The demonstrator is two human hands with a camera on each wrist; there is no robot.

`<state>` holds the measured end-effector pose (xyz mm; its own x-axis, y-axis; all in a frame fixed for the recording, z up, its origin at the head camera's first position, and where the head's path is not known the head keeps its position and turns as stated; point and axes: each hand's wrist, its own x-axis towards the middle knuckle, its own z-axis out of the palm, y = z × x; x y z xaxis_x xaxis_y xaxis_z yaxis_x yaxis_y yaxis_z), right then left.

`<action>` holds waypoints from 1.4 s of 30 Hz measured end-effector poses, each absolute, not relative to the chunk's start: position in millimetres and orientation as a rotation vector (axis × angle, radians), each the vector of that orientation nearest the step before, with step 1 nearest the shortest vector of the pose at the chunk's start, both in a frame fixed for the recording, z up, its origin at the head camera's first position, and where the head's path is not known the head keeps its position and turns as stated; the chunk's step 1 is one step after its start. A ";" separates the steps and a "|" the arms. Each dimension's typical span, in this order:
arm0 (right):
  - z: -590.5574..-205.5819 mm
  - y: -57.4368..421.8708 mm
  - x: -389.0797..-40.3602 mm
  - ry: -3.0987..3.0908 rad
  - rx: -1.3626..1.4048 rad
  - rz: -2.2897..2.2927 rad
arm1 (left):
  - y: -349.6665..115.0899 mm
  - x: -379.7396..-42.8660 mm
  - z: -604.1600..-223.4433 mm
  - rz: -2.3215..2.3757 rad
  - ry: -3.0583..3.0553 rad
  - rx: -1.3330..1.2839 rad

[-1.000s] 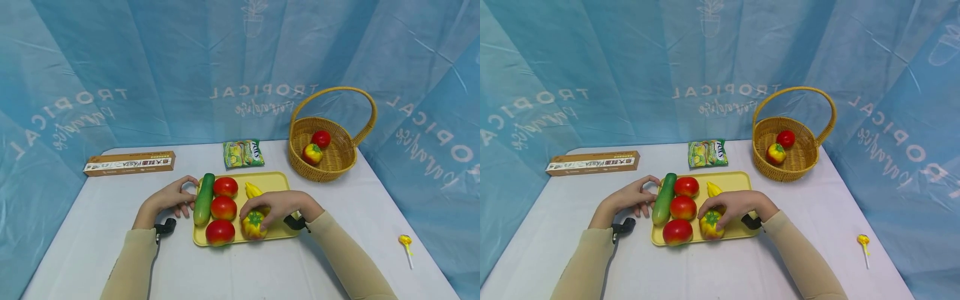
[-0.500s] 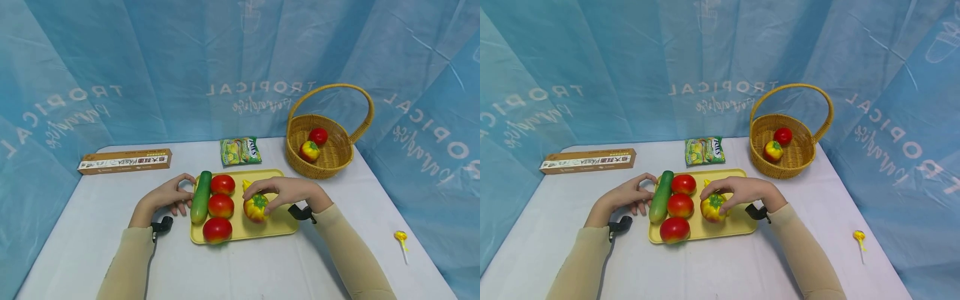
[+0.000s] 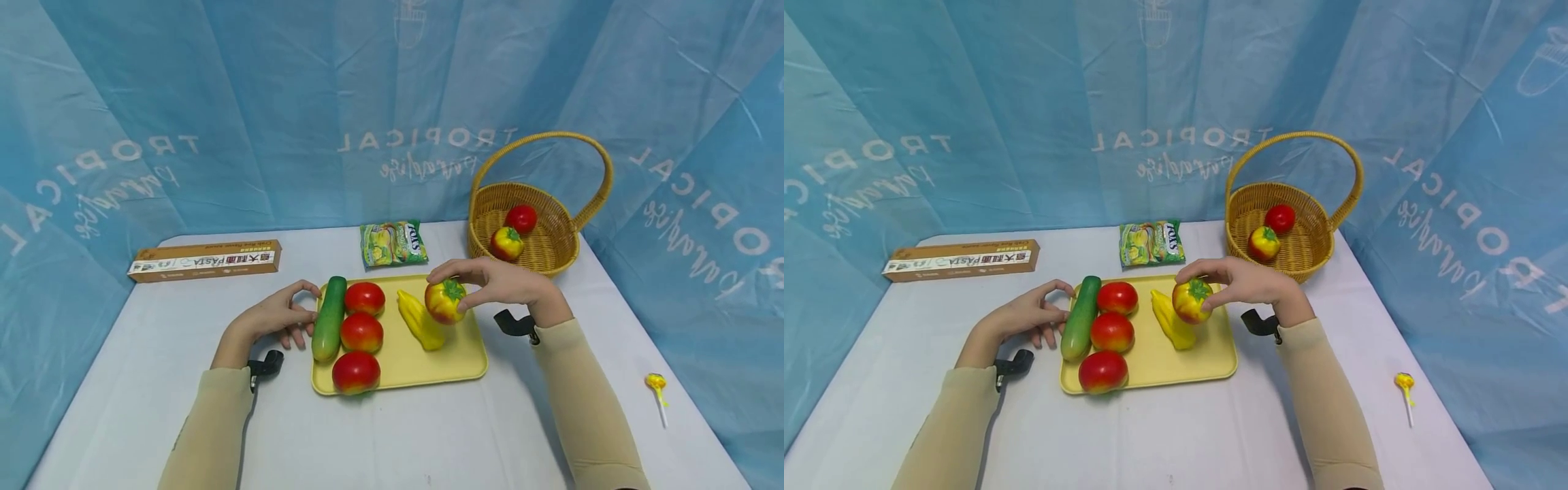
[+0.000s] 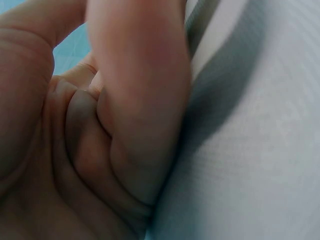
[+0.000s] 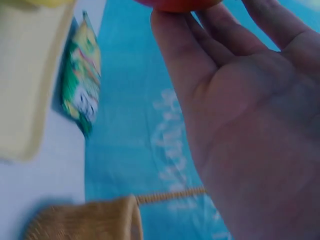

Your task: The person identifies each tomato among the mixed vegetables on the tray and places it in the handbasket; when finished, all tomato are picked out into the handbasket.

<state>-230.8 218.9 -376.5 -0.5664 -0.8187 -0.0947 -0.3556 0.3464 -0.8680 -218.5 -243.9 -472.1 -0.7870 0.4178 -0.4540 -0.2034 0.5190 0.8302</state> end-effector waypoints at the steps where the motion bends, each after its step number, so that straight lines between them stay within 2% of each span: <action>1: -375.9 222.7 -232.4 2.112 -1.000 -1.169 | -244.0 -218.0 -472.3 1.277 2.130 0.175; 12: -368.9 265.7 -245.1 2.412 -0.656 -1.325 | -245.6 -215.1 -475.0 1.280 2.135 0.176; 18: -378.5 278.3 -254.7 2.609 -0.379 -1.284 | -246.2 -214.2 -475.6 1.282 2.137 0.182; 28: -397.9 284.7 -269.4 2.623 -0.075 -1.558 | -247.0 -215.0 -476.4 1.286 2.133 0.185; 42: -415.4 284.6 -281.1 2.609 -0.063 -1.684 | -246.0 -218.2 -475.4 1.294 2.129 0.187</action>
<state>-281.1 284.6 -415.4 -0.9986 -0.0531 -0.0079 -0.0147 0.4116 -0.9112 -218.2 -246.0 -475.4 -0.7900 0.4252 -0.4417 -0.1961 0.5074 0.8391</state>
